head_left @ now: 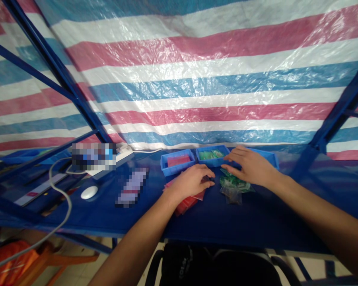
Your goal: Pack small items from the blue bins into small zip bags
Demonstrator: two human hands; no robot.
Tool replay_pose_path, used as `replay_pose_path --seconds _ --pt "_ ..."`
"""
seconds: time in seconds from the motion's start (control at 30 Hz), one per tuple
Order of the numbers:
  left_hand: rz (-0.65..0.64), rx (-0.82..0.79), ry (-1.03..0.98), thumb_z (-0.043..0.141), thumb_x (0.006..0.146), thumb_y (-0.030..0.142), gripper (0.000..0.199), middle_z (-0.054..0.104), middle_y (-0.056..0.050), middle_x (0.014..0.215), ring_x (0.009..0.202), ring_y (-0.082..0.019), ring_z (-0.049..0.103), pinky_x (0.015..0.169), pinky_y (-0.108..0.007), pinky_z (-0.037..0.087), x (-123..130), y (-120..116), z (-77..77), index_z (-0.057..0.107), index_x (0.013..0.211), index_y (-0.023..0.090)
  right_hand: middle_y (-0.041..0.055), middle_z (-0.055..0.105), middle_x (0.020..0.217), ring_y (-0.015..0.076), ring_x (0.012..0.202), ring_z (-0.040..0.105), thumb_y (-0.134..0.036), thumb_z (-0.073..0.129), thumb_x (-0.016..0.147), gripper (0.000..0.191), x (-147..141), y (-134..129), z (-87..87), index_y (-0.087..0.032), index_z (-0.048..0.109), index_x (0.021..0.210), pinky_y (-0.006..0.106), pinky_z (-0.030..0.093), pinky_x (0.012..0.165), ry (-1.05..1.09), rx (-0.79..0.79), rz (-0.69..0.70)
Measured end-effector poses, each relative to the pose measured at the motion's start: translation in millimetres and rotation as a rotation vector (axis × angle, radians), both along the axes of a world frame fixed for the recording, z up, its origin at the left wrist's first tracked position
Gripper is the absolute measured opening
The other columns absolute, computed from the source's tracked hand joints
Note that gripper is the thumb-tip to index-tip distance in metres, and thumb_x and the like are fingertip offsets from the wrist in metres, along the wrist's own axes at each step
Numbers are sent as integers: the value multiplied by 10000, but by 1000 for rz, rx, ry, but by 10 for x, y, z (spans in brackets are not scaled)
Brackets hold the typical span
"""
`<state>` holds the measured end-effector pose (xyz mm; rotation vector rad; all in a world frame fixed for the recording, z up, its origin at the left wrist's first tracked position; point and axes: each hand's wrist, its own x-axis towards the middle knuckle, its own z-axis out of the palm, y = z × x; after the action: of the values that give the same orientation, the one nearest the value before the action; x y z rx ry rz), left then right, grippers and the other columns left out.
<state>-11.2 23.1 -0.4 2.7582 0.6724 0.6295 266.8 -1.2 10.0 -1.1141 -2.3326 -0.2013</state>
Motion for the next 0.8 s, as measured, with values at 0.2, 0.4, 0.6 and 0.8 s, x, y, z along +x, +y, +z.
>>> replay_pose_path --seconds 0.2,0.4,0.6,0.8 --pt "51 -29 -108 629 949 82 258 782 -75 1121 985 -202 751 933 -334 587 15 -19 40 793 1108 202 115 780 1049 352 1052 698 -423 619 1039 254 -158 -65 -55 -286 766 1195 517 535 945 50 -98 138" --pt "92 7 -300 592 986 105 281 773 -86 1116 1030 -221 731 945 -361 586 41 -64 145 769 1185 195 103 784 1135 346 1085 703 -423 650 1028 262 -226 -102 -90 -302 743 1241 532 529 983 251 -156 146" --pt "40 32 -451 589 1029 151 293 768 -97 1206 1092 -222 722 986 -373 596 73 -147 205 747 1269 209 69 788 1221 255 875 741 -497 781 933 330 -362 -117 -221 -287 746 1185 434 593 823 587 -415 154" --pt "23 -32 -520 669 1026 259 229 754 -105 1172 1009 -192 750 882 -305 627 94 -147 172 761 1226 194 46 817 1042 242 959 771 -448 841 884 295 -440 -90 -281 -258 730 1082 396 595 904 935 -667 276"
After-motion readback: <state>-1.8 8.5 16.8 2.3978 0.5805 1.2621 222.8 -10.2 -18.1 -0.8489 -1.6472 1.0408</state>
